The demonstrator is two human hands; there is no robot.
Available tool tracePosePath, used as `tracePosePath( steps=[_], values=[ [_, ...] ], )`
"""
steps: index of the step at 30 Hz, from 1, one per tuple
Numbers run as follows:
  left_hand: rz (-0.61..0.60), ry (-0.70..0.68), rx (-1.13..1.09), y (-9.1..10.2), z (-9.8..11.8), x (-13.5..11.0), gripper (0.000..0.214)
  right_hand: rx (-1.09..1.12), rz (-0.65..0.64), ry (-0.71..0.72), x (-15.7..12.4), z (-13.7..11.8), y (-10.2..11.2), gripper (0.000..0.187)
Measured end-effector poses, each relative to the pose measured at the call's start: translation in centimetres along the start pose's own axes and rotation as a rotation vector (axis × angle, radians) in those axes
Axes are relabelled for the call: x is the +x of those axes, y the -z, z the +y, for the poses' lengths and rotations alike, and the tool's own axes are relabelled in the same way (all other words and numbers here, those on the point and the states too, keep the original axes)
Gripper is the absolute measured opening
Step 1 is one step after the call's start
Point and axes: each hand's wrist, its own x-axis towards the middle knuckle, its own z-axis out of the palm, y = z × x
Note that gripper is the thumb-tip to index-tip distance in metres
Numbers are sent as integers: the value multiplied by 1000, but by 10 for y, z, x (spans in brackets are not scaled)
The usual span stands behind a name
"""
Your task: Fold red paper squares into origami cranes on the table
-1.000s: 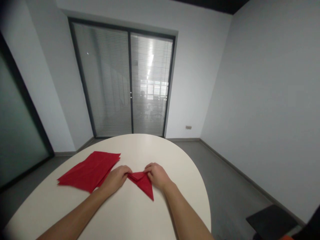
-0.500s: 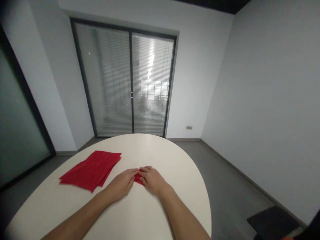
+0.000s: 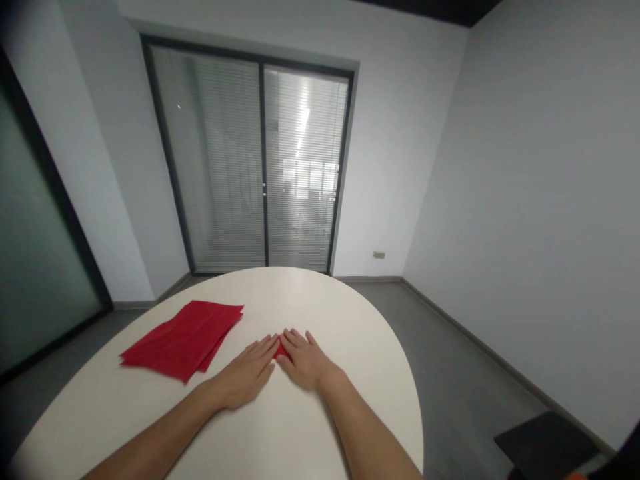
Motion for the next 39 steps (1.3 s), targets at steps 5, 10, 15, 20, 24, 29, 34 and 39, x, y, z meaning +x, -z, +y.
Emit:
tracePosePath(
  steps=[5, 10, 15, 20, 24, 29, 34, 39],
  values=[
    [32, -14, 10, -2, -3, 1, 59, 14, -51, -32, -3, 7, 2, 79],
    [66, -20, 66, 1, -1, 1, 56, 2, -79, -111, -9, 10, 9, 86],
    [150, -31, 110, 6, 4, 0, 51, 11, -39, -64, -12, 18, 17, 80],
    [187, -37, 128, 14, 11, -2, 42, -22, 85, 95, -8, 19, 22, 62],
    [204, -55, 117, 19, 11, 0, 36, 3, 140, 78, -7, 16, 21, 53],
    [234, -80, 131, 20, 6, 2, 34, 58, 134, 94, -8, 14, 21, 41],
    [221, -64, 160, 26, 11, 2, 32, 63, 141, 104, -6, 10, 22, 35],
    [240, -43, 180, 29, 16, 1, 26, 109, 146, 124, -5, 5, 23, 29]
  ],
)
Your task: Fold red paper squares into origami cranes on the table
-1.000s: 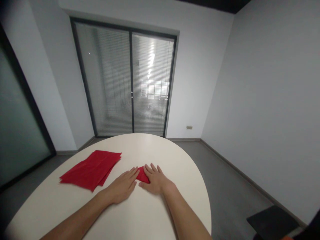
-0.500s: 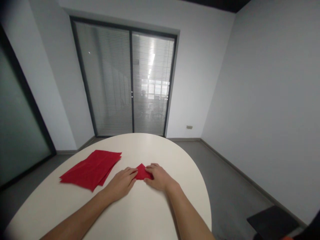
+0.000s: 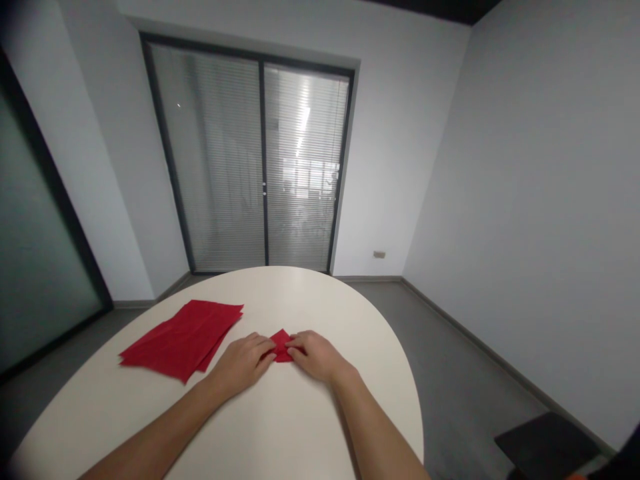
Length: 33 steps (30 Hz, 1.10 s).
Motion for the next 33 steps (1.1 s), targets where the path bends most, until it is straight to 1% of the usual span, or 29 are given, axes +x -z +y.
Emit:
tracePosePath(
  steps=[6, 9, 12, 14, 17, 19, 22, 25, 29, 33],
  values=[
    [-36, 8, 40, 1, 1, 0, 22, 25, -3, -25, 2, -5, -1, 29],
    [-46, 51, 71, 1, 1, 1, 24, 43, 25, -73, 1, -8, -1, 30],
    [-48, 114, 93, 1, 1, 3, 29, 121, 54, -122, 0, -10, -5, 37],
    [-32, 147, 98, 2, 2, 3, 31, 220, 114, -165, 2, -8, -12, 45],
    [23, 198, 82, 3, 3, 4, 31, 442, 272, -251, 10, -1, -27, 63],
    [75, 242, 50, 4, 3, 4, 32, 590, 351, -277, 16, 5, -38, 72],
    [150, 295, -19, 6, 2, 4, 32, 729, 458, -269, 23, 10, -48, 79],
    [212, 335, -103, 5, -2, 5, 33, 774, 508, -247, 24, 8, -48, 83],
    [313, 367, -321, -1, -9, 7, 32, 716, 550, -197, 23, 1, -42, 68],
    [418, 392, -655, -11, -16, 12, 30, 596, 528, -157, 22, -1, -42, 60]
  ],
)
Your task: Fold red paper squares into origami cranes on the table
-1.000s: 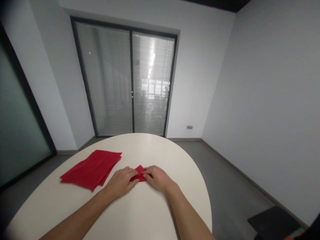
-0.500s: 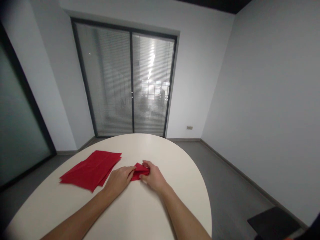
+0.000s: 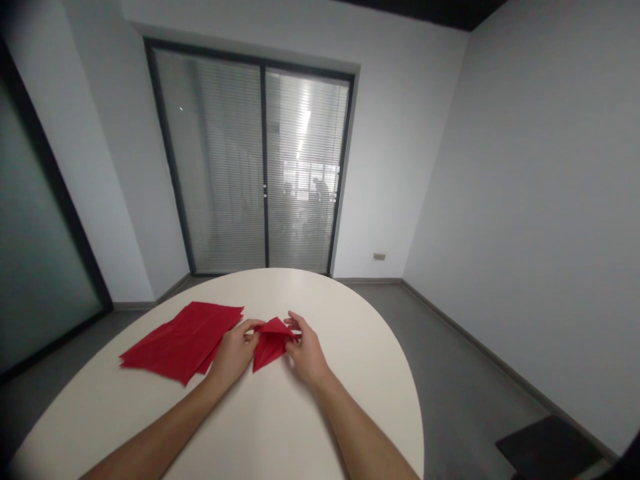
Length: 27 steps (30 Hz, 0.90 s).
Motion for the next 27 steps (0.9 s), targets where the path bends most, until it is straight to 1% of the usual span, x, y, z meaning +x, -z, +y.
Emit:
tracePosePath(
  steps=[3, 5, 9, 12, 15, 17, 20, 22, 24, 27],
  values=[
    [-4, 146, -259, -4, -6, 3, 26, -107, -55, 87, -2, 2, 0, 58],
    [-2, 233, -367, -6, -9, 4, 25, -174, -99, 137, -3, 1, 1, 60],
    [23, 283, -408, -8, -17, 6, 21, -273, -197, 187, -4, -2, 4, 63],
    [-2, 319, -362, -8, -26, 7, 18, -342, -260, 250, -5, -1, 4, 62],
    [-31, 277, -245, -5, -34, 10, 20, -401, -318, 304, -5, 0, 4, 56],
    [-25, 252, -192, 0, -37, 13, 25, -433, -341, 315, -7, -2, 3, 53],
    [-2, 227, -140, 8, -36, 17, 28, -481, -387, 301, -10, -9, 2, 49],
    [-16, 177, -91, 10, -31, 17, 29, -515, -438, 282, -12, -15, 1, 46],
    [-89, 80, -14, 9, -25, 12, 34, -551, -480, 269, -14, -19, 0, 45],
    [-275, -35, 159, 3, -19, -1, 47, -590, -530, 273, -15, -22, -1, 50]
  ],
)
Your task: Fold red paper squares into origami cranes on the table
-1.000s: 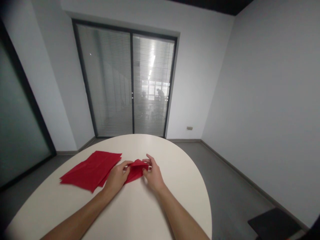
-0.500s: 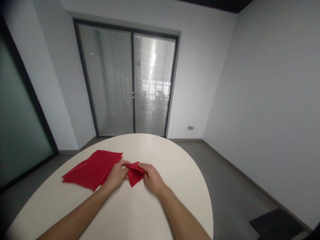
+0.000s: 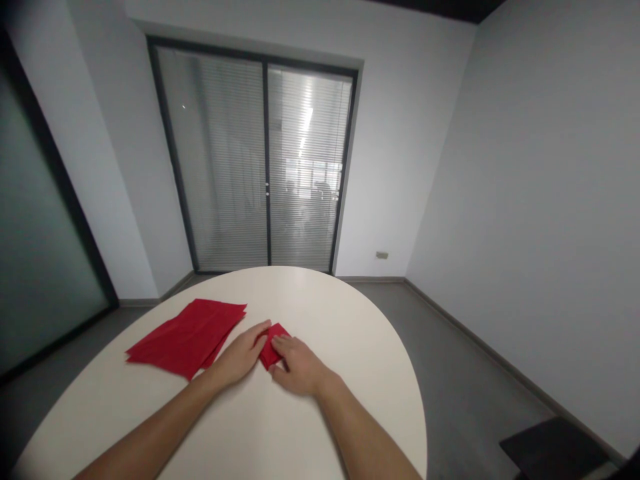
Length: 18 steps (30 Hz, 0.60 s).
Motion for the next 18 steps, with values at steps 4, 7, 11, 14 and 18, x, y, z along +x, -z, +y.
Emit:
tracePosePath(
  steps=[4, 7, 11, 14, 18],
  values=[
    [-264, -76, 303, -11, -1, -14, 56, 12, -16, 40, 1, -1, 4, 42],
    [-332, -114, 389, -14, -2, -19, 56, 7, 34, -17, 1, 1, 7, 37],
    [-385, -225, 352, -11, 1, -18, 57, -7, 37, -109, -3, 10, 4, 48],
    [-441, -205, 394, -4, 4, -18, 59, 0, -93, -163, -7, 17, -1, 57],
    [-402, -93, 560, 2, 4, -18, 59, -13, -140, -223, -8, 19, -5, 59]
  ],
)
